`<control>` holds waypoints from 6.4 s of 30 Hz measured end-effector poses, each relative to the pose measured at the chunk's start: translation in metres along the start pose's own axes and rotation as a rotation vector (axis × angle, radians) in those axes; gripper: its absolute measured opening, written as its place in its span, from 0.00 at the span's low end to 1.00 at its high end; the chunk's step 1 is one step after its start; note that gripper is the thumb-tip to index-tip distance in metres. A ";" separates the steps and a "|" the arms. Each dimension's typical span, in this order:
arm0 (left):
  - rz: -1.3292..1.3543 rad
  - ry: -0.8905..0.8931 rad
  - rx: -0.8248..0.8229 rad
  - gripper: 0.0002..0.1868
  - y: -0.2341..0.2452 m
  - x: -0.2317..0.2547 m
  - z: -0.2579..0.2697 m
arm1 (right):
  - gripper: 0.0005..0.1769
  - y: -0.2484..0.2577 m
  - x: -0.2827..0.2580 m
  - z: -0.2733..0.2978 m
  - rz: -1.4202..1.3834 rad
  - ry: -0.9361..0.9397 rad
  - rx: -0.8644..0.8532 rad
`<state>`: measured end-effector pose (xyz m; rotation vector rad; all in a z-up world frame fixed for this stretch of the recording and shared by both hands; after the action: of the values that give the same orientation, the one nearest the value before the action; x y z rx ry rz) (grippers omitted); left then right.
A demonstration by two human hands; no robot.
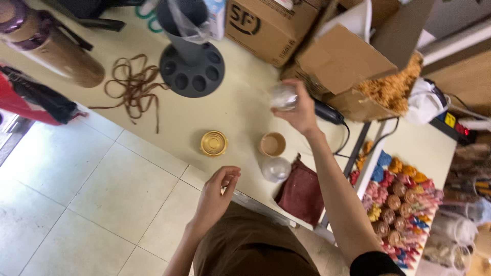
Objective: The person organizes clear plastic domes on a shelf and then cleans the interior of a small metal pot containing melted wax using a white cloth.
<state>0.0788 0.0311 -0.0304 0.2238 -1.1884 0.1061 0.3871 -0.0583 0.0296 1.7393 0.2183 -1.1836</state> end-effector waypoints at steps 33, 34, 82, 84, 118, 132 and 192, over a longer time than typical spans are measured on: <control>-0.324 -0.385 0.114 0.49 -0.121 0.041 -0.052 | 0.48 0.041 0.001 0.245 -1.326 -0.375 0.259; -0.355 -0.382 0.136 0.51 -0.120 0.044 -0.051 | 0.48 0.043 -0.002 0.236 -1.254 -0.380 0.239; -0.358 -0.246 0.561 0.57 0.062 -0.020 -0.064 | 0.48 -0.181 -0.146 0.018 0.426 0.094 -0.269; -0.349 -0.309 0.539 0.58 0.061 -0.018 -0.067 | 0.51 -0.171 -0.151 0.021 0.334 0.135 -0.230; -0.571 -0.431 0.373 0.49 0.019 -0.018 -0.092 | 0.42 -0.080 -0.017 0.210 0.156 -0.200 0.209; -0.561 -0.531 0.340 0.51 0.016 -0.006 -0.093 | 0.52 -0.003 -0.068 0.134 0.033 -0.060 0.426; 0.330 0.365 -0.186 0.62 -0.045 -0.031 -0.098 | 0.60 -0.159 -0.065 0.254 -0.081 -0.144 0.748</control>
<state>0.1649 0.0107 -0.0996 -0.1535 -0.8551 0.3100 0.1023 -0.1570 -0.0276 2.2751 -0.2847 -1.5666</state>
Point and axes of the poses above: each hand's wrist, its own z-axis away from the middle knuckle, its own y-axis out of the back of the hand, x = y × z, the point moved 9 cm from there along -z, towards the middle knuckle, and after that the axes turned 7 degrees about -x, right-handed, at the moved point
